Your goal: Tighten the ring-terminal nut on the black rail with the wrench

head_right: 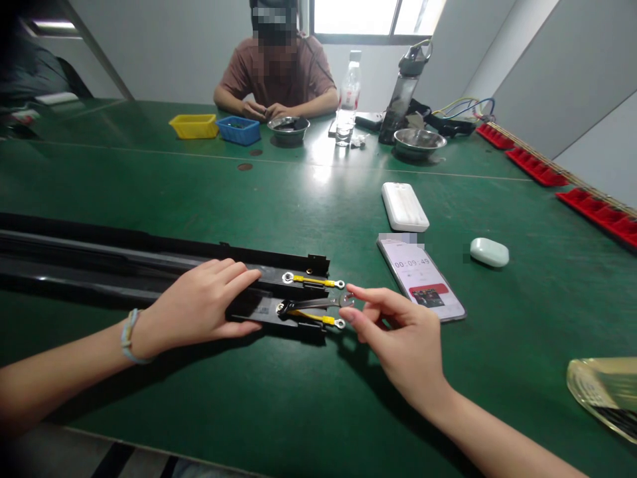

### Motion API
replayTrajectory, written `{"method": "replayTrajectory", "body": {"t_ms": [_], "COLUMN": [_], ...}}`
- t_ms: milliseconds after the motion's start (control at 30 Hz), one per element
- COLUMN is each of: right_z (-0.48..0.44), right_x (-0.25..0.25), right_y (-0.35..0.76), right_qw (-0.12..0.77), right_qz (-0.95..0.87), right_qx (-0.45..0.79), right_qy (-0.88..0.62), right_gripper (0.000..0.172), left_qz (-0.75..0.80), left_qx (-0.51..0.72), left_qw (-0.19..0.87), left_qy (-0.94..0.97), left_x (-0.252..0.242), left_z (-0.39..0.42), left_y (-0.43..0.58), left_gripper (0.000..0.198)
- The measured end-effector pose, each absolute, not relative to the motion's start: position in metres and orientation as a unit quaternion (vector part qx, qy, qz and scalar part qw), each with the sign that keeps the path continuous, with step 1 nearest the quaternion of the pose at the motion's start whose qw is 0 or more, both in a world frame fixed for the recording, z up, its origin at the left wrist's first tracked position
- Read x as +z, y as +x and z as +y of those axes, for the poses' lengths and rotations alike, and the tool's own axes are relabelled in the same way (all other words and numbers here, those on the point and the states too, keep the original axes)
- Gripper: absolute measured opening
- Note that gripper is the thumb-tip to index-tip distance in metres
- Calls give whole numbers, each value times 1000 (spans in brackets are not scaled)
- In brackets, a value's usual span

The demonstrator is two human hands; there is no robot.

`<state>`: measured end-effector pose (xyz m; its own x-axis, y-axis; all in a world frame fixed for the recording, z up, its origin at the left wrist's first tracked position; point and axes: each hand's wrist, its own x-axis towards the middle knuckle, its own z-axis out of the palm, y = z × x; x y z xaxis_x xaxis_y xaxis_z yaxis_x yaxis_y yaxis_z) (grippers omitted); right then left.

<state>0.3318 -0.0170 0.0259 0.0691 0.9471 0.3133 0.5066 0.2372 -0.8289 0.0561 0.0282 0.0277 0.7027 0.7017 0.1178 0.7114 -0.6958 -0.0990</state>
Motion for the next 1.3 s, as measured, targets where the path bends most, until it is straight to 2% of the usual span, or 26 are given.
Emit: {"method": "replayTrajectory", "body": {"t_ms": [167,333,433,667,967,1167,1300], "right_z": [-6,1,3,4,-9,-3,-4], "right_x": [27,29,29,29,49,46,41], "right_y": [331,331,333,339,336,337,337], "right_qw": [457,443,444,460,458,447,440], "right_qz": [-608,-599,-598,-630,-679,-669,-652], "right_qx": [280,305,311,307,266,239,243], "right_qy": [-585,-594,-590,-545,-509,-544,-567], "right_gripper": [27,31,29,7,10,11,22], "left_qz": [-382,-380,-380,-380,-385,-383,-382], "left_qx": [-33,-28,-27,-30,-26,-25,-24], "left_qw": [65,65,66,65,47,51,61], "left_qy": [-921,-922,-922,-922,-921,-922,-922], "left_x": [34,37,37,38,55,53,52], "left_z": [27,29,31,38,40,38,30], "left_y": [56,55,54,56,56,55,55], "left_gripper": [57,58,58,56,56,58,59]}}
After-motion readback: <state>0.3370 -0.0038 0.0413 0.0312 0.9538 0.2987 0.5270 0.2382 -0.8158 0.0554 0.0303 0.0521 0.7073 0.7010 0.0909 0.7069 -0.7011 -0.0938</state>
